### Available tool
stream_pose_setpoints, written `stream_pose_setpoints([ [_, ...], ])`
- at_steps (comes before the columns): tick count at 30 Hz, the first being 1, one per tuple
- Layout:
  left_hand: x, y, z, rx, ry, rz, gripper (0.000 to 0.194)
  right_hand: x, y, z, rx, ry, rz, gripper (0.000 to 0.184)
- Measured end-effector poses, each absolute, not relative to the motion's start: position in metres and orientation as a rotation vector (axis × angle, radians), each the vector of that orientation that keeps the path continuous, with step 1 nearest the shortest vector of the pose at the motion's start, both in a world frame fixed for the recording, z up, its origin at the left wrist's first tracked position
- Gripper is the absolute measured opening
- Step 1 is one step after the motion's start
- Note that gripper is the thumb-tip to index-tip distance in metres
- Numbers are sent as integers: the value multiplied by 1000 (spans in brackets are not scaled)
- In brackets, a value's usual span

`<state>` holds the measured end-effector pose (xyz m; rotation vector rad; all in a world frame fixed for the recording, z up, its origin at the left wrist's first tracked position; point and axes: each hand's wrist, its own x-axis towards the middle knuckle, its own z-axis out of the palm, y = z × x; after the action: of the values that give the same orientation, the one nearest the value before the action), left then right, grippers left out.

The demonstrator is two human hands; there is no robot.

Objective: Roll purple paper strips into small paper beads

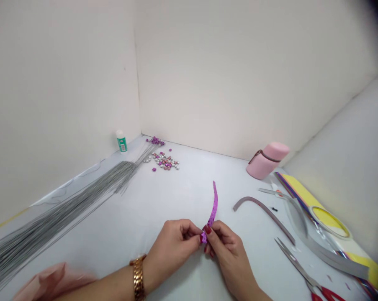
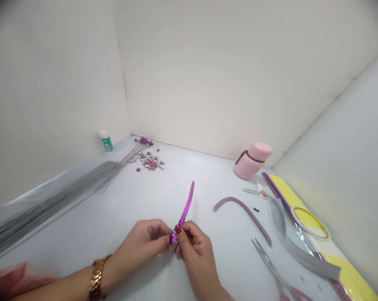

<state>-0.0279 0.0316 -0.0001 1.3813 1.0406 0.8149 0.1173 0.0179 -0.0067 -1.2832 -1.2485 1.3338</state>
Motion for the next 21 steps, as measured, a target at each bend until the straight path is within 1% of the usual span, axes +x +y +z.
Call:
stream_pose_setpoints([
  [3, -26, 37, -1, 1018, 929, 715, 8, 117, 19, -7, -1293, -1234, 1344, 24],
  [7, -27, 39, -3, 966, 851, 738, 11, 117, 21, -9, -1310, -1171, 1384, 25],
  [15, -27, 34, -3, 1242, 975, 804, 14, 118, 23, -12, -1299, -1100, 1414, 27],
  [21, -31, 28, 6, 1724, 1116, 868, 20, 118, 23, -9, -1281, -1158, 1433, 27],
])
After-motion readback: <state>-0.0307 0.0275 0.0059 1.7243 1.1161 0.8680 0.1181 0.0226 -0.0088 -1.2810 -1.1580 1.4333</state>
